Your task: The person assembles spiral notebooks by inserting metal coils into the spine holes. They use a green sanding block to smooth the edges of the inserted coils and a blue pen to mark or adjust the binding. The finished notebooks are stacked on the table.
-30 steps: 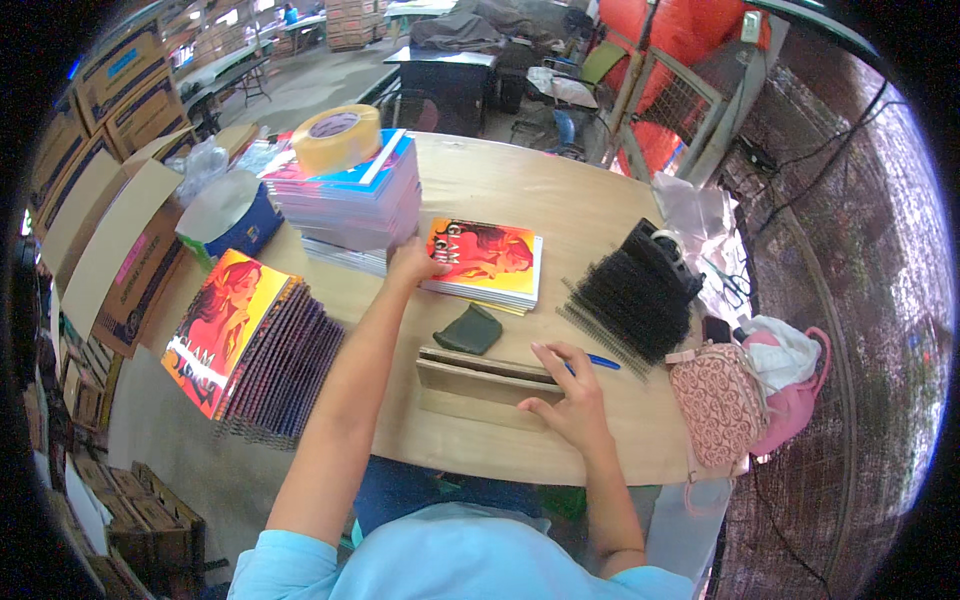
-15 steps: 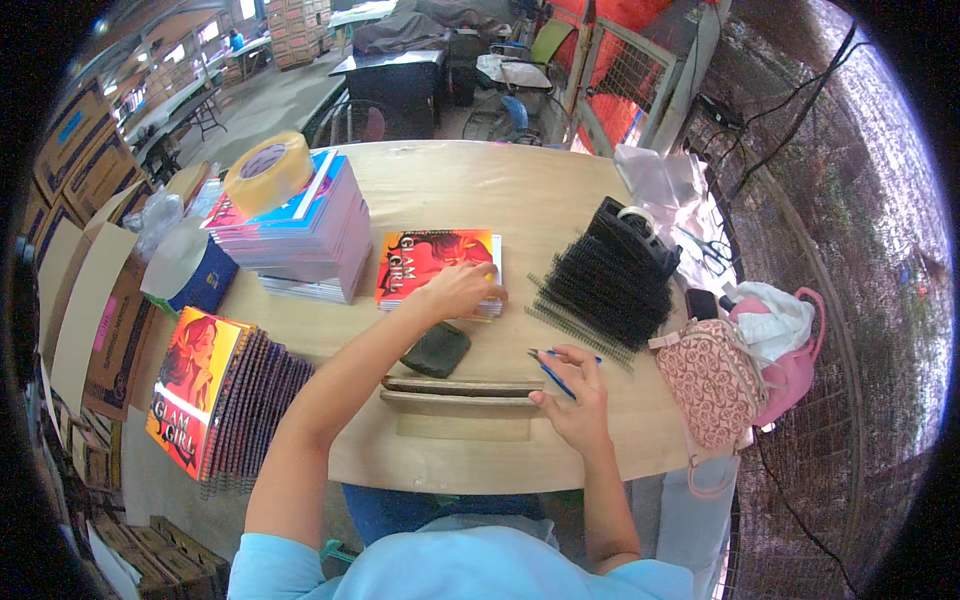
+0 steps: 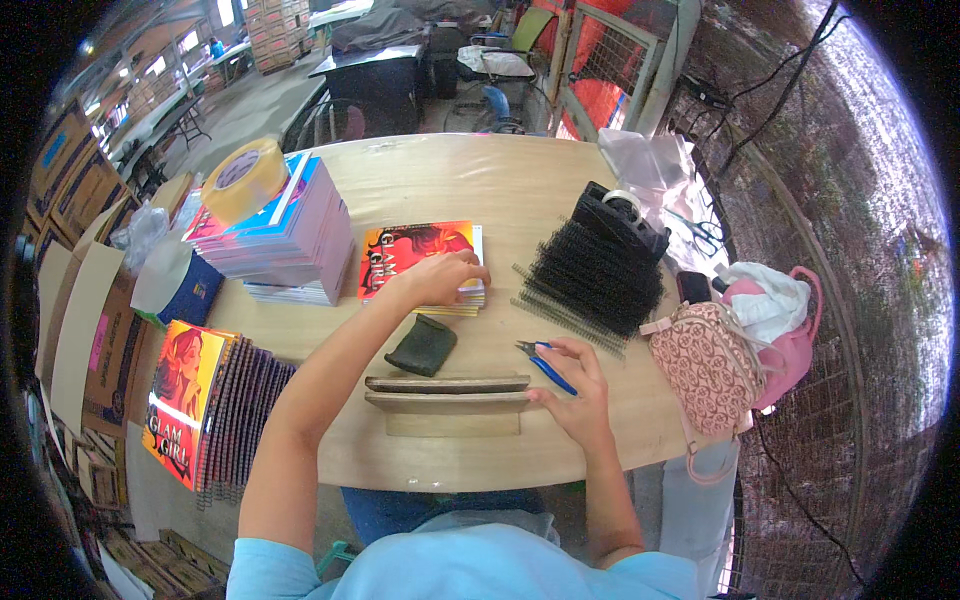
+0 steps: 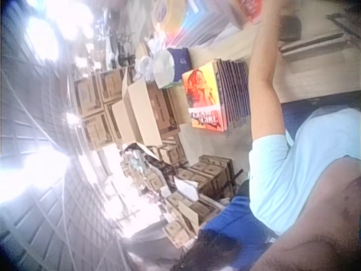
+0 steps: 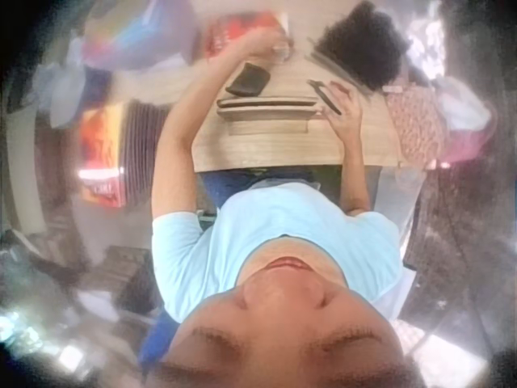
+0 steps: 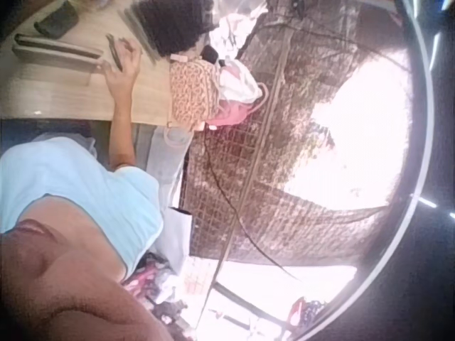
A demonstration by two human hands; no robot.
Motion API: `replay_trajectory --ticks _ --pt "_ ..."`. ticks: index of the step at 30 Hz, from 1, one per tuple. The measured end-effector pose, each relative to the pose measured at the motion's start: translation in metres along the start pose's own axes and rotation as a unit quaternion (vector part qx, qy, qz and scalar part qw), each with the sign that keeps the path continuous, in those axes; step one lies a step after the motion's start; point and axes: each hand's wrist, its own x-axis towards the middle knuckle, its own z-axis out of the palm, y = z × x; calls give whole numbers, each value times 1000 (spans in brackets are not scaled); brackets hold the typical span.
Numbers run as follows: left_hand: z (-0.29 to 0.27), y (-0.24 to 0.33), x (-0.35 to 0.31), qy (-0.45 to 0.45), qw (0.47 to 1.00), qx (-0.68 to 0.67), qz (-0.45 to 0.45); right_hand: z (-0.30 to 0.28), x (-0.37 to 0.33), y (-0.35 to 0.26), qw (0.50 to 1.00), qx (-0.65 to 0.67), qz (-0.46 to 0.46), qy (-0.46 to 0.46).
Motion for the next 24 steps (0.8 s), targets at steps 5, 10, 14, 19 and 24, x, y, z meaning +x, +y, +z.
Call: replay_trajectory --ticks 5,10,14,19,24 --pt "2 -4 -3 35 999 5 38 0 3 7 1000 20 -17 -7" --pt "4 -15 -14 244 944 -135 -175 12 76 48 820 420 382 -77" --pt "-2 3 -41 318 932 -155 -79 75 168 57 703 472 515 -134" --pt "-8 39 -96 411 907 14 -92 105 188 57 951 222 192 -98" --pt "12 47 -167 545 641 -529 -108 40 129 -63 925 334 58 -170"
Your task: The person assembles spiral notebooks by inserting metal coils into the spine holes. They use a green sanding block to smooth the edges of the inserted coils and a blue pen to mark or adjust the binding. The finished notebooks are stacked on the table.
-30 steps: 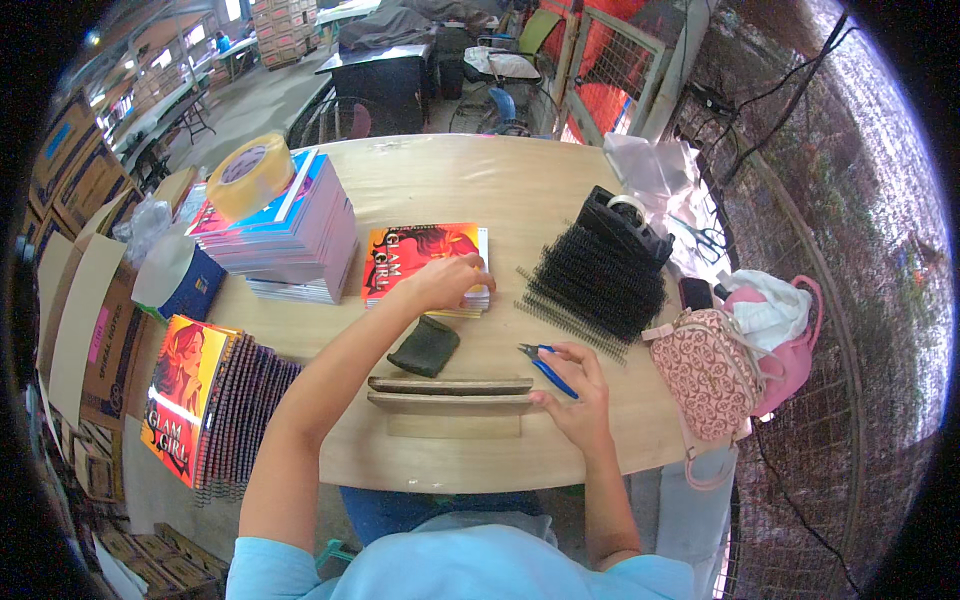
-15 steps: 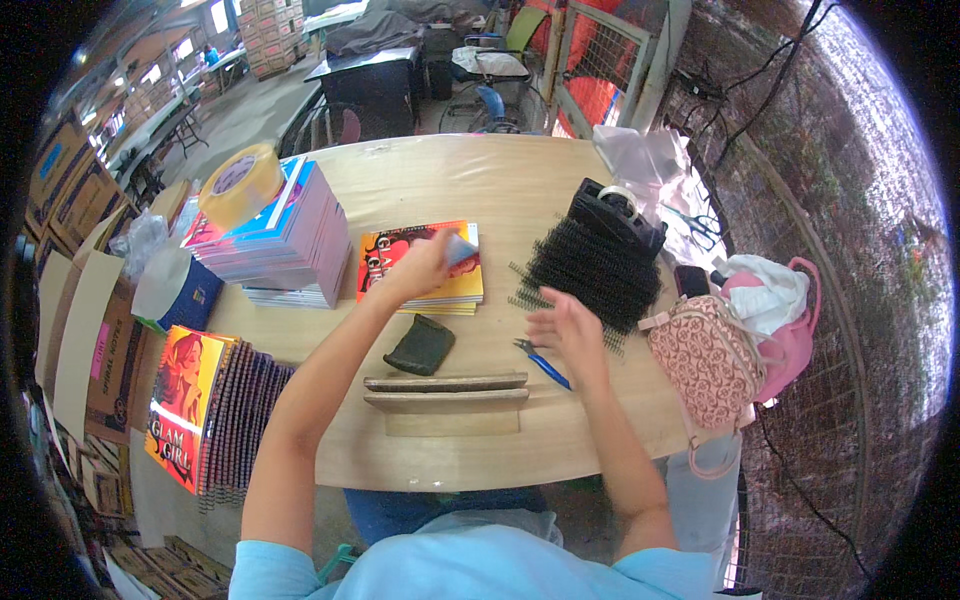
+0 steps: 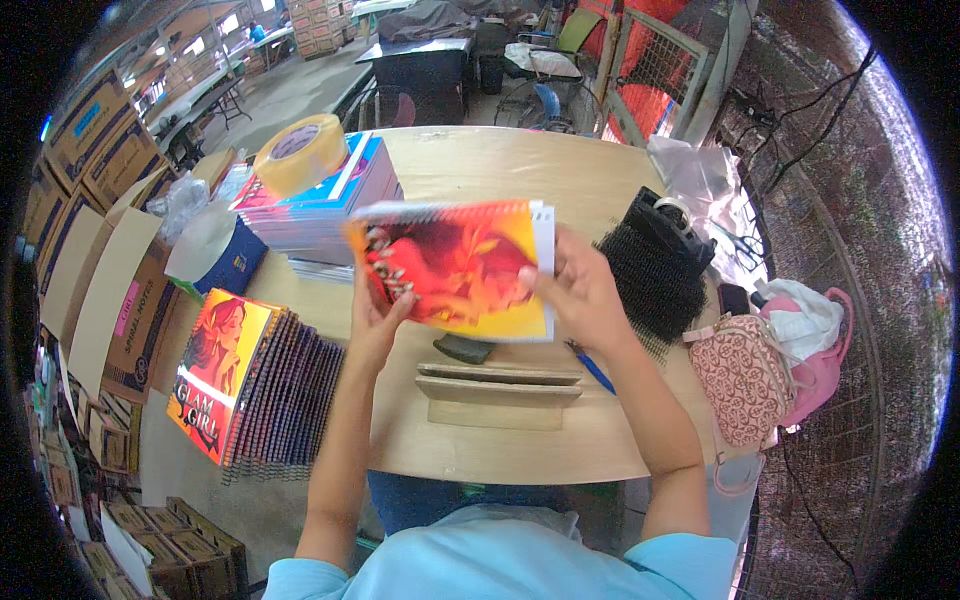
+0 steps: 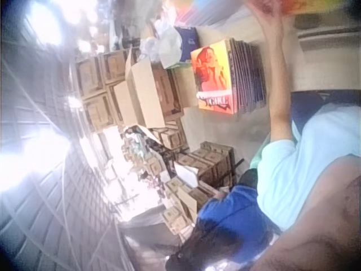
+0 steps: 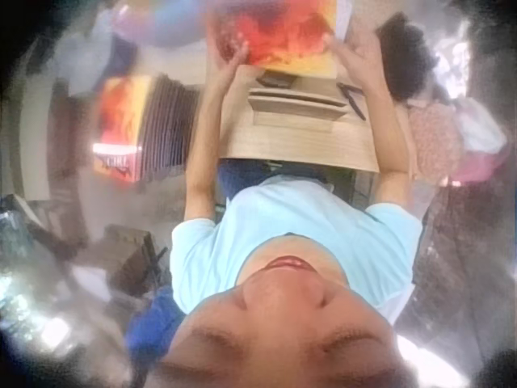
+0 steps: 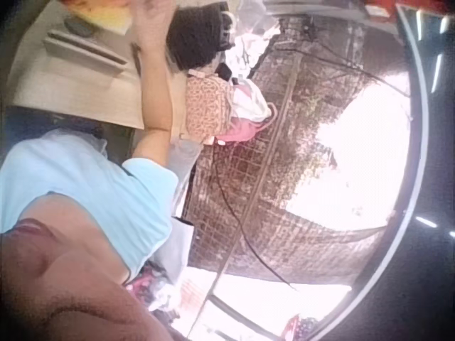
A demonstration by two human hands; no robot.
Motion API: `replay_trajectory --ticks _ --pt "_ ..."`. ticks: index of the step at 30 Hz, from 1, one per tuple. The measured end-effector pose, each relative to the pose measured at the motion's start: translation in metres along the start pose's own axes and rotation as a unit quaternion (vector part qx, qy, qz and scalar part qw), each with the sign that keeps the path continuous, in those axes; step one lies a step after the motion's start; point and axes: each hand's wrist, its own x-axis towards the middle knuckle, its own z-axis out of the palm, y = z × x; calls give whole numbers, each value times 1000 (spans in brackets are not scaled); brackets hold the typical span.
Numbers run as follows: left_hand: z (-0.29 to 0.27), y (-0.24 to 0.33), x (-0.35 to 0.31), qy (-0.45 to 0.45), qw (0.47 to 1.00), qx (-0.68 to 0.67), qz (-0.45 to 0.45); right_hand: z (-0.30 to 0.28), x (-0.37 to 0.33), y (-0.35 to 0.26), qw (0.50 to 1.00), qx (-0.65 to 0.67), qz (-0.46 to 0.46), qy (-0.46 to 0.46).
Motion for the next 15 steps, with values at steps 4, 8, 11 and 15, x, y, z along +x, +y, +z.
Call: replay_trajectory --ticks 4,8,11,15 --pt "-27 24 -41 35 999 -1 -9 37 -30 -13 998 -41 -40 -15" --pt "-49 24 -61 96 995 10 13 61 -31 7 997 -52 -37 -36" --pt "-58 12 -71 108 994 17 15 65 -33 16 992 -109 -37 -43" --pt "-47 2 -88 101 995 -4 -26 51 -49 16 975 -213 -55 -36"
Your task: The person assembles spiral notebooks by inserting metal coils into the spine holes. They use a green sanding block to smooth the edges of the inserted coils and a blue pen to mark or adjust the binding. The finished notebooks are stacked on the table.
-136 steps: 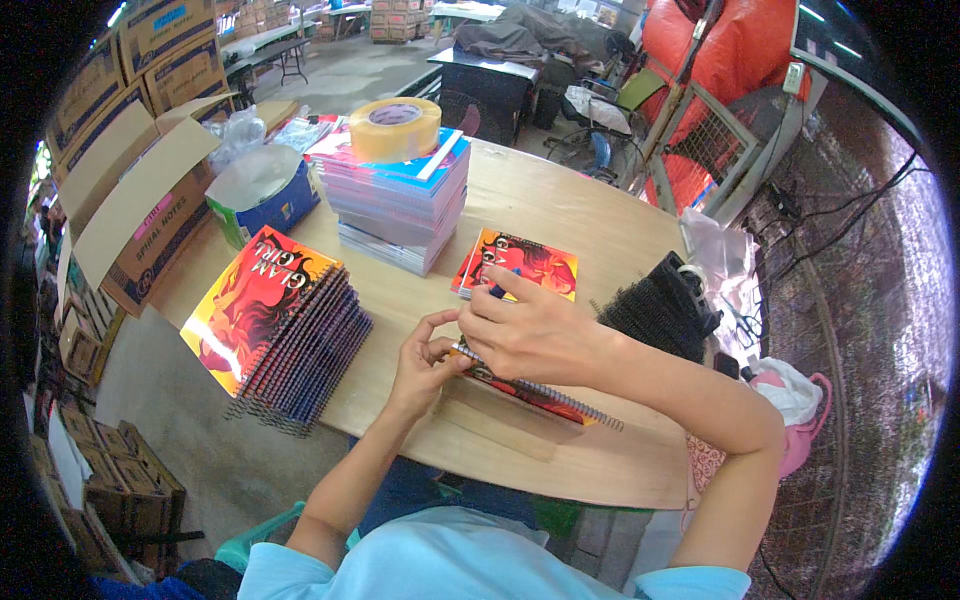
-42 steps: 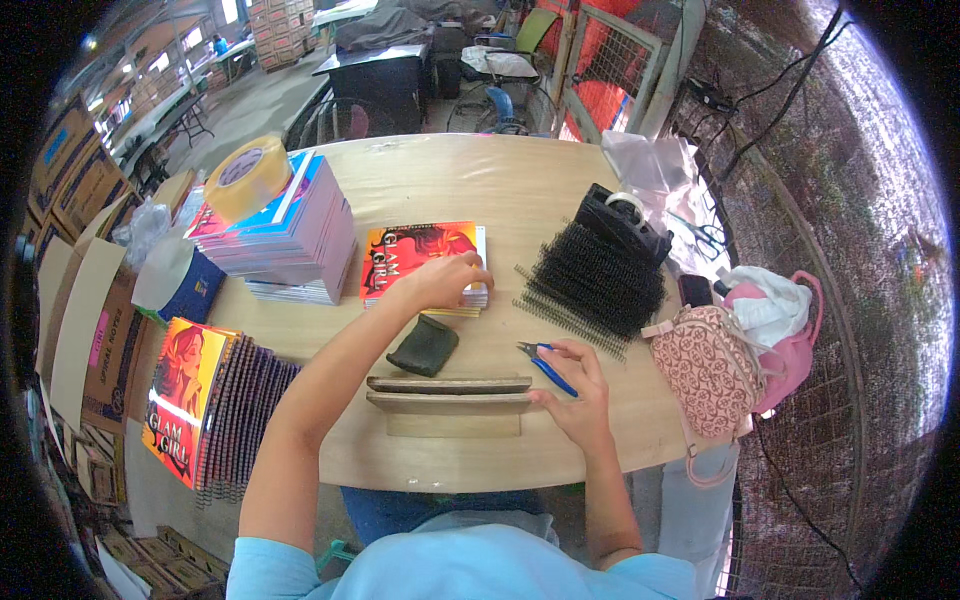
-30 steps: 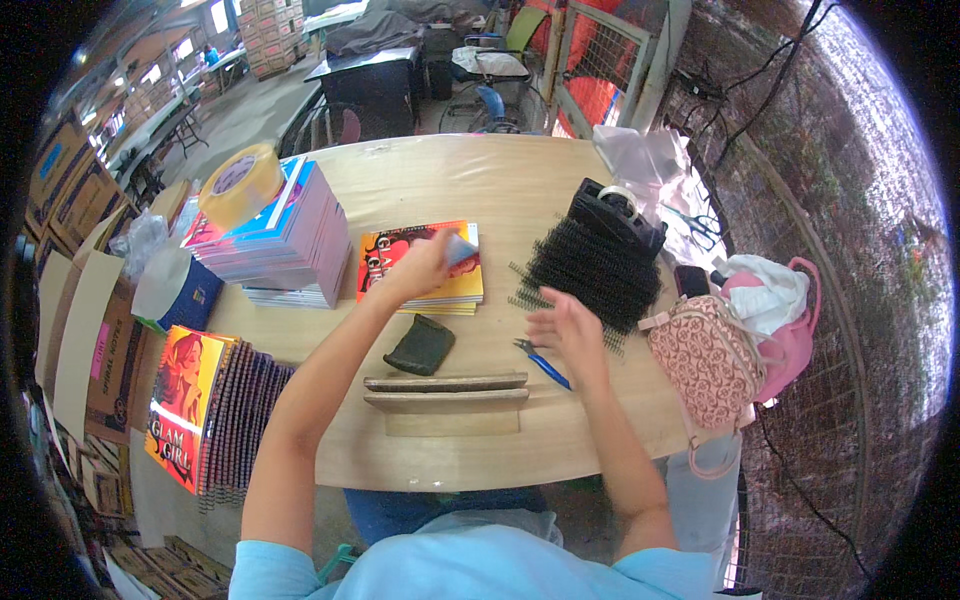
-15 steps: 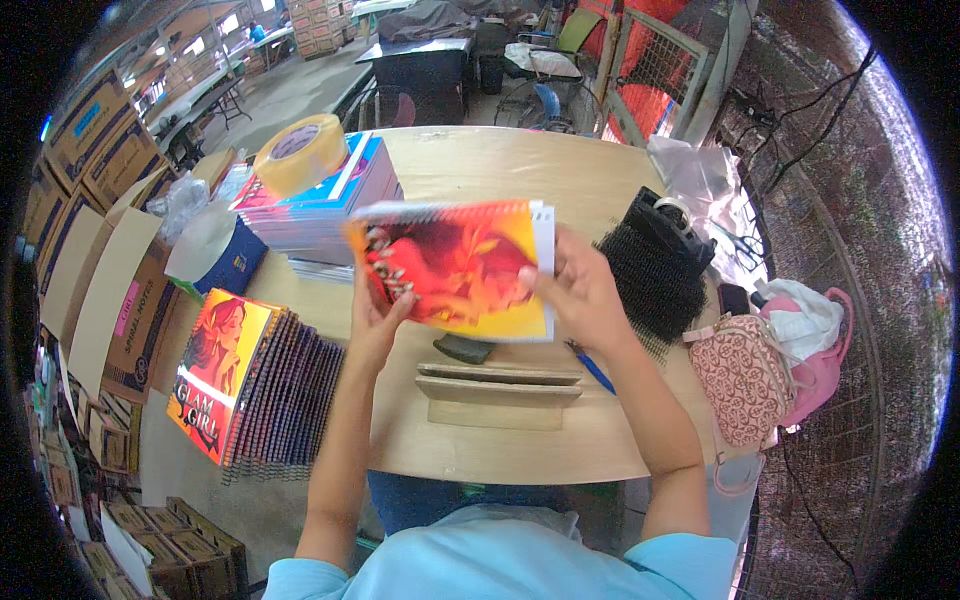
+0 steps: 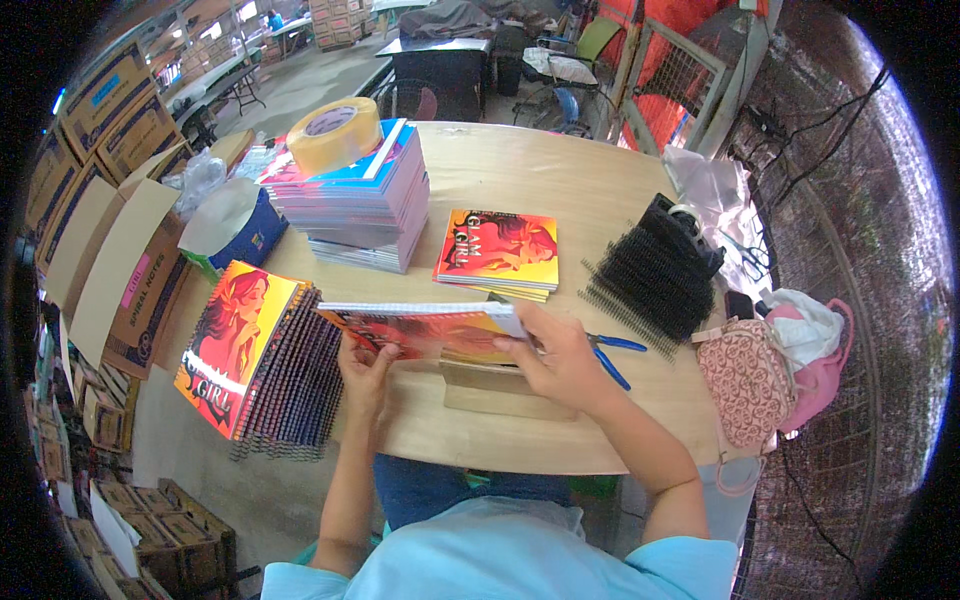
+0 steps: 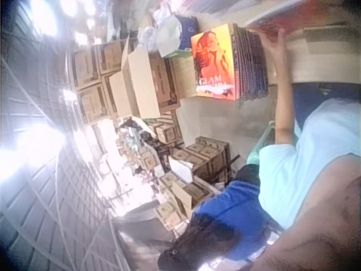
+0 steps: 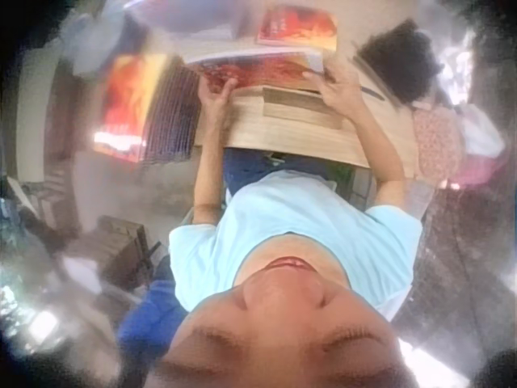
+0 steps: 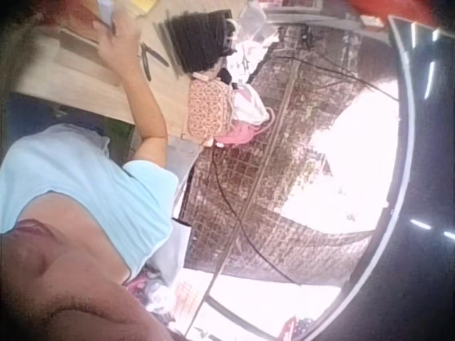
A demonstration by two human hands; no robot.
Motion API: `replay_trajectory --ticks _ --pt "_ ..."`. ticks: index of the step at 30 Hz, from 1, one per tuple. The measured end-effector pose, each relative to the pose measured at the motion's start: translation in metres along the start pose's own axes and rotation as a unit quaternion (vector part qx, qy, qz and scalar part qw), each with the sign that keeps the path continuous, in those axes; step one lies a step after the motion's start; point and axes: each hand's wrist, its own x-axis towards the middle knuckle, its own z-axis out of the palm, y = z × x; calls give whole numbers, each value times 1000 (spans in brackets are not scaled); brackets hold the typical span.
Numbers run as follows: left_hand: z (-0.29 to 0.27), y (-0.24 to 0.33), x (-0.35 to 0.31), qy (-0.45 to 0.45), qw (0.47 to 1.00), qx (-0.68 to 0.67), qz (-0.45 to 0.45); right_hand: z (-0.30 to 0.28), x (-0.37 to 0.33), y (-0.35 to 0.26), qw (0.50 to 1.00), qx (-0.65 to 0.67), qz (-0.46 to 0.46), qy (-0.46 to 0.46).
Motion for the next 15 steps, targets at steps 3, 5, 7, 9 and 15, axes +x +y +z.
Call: replay_trajectory --ticks 3,5,7,9,15 --pt "12 -13 -16 -45 997 52 -23 -20 -22 -1 998 -48 36 20" --pt "21 -19 -31 -88 990 103 -29 -33 -44 8 995 -82 47 42" --pt "26 -14 -34 -160 953 252 54 -37 -76 42 989 -128 36 70" --pt "32 -7 -37 -203 910 350 88 -26 -102 53 987 -49 81 131" --pt "90 21 -12 -55 996 62 -35 5 -100 67 959 155 120 202"
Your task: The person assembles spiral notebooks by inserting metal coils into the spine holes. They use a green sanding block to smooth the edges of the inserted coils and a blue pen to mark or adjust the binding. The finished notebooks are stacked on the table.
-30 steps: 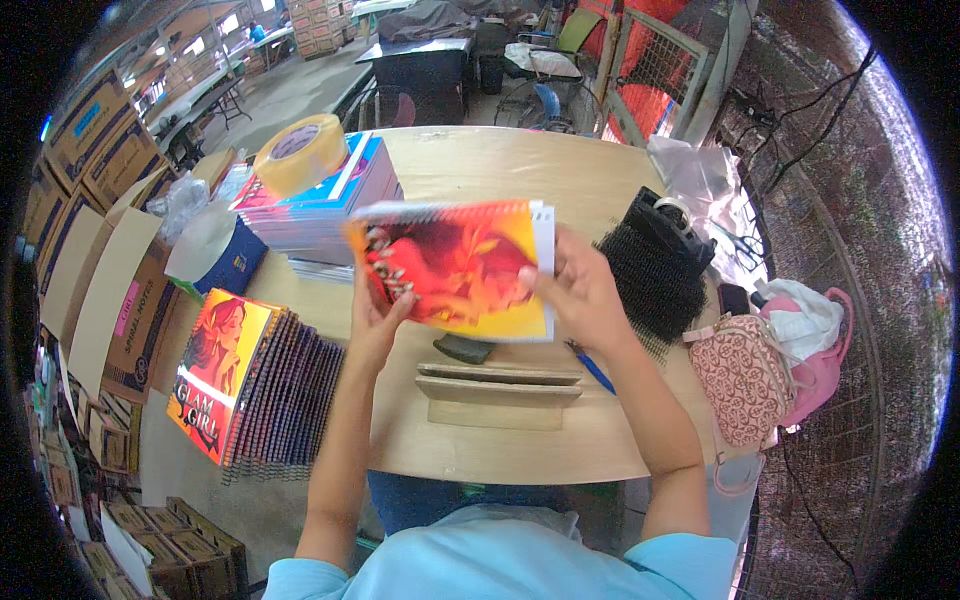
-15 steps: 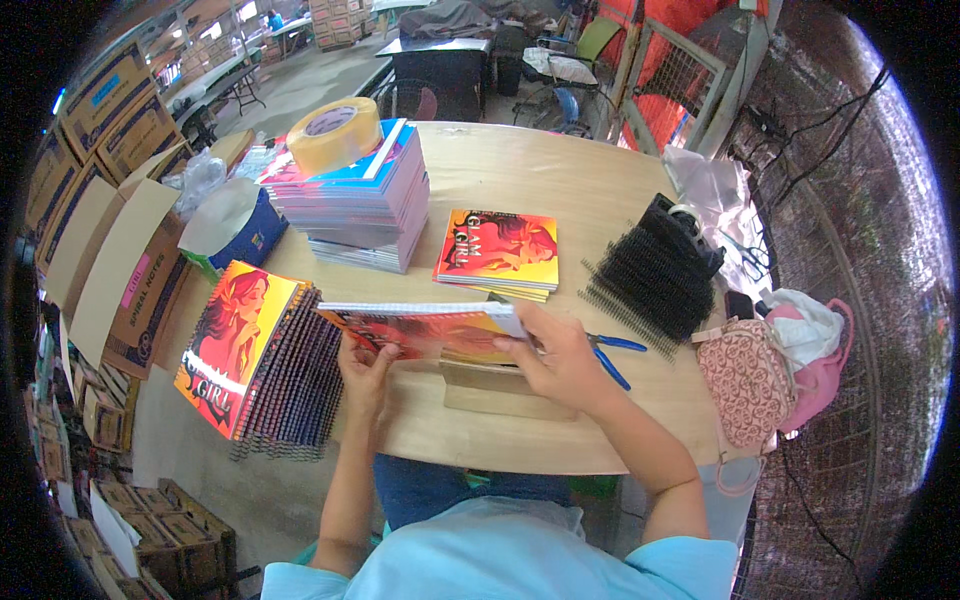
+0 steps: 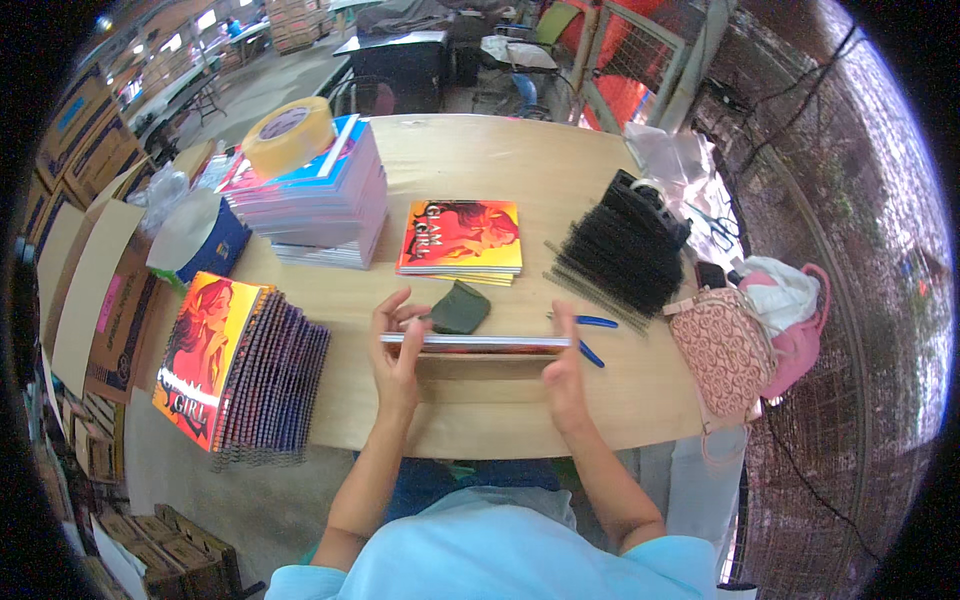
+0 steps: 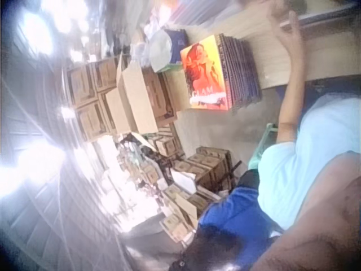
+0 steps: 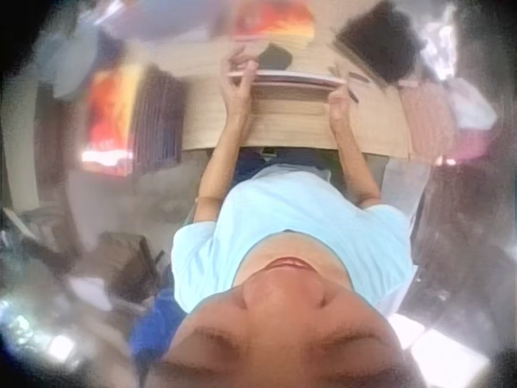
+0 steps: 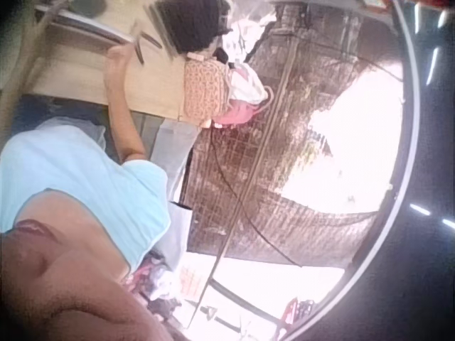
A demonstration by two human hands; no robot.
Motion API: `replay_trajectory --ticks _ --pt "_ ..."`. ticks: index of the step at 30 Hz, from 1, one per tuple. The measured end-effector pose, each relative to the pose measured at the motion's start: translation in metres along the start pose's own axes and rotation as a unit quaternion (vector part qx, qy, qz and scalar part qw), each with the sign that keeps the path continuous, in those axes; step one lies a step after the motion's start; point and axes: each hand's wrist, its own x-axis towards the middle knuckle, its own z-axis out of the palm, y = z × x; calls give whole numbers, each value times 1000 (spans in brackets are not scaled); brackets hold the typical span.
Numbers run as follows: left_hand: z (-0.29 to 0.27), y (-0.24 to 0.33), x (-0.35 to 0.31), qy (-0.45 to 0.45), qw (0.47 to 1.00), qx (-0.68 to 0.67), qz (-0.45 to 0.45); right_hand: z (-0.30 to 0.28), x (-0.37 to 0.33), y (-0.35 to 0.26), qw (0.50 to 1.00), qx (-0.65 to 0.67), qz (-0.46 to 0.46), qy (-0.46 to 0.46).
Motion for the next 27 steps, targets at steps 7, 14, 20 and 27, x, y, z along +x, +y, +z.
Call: replay_trajectory --ticks 7,14,20,27 --pt "8 4 -3 202 954 130 179 -47 96 43 820 -571 -44 14" --pt "60 54 -27 -96 822 451 335 -70 120 67 774 -618 -118 -77" --pt "67 26 -9 -158 810 469 315 -71 121 69 798 -588 -100 -91" --pt "64 31 -9 -153 813 453 331 -91 116 16 831 -475 -269 -108"
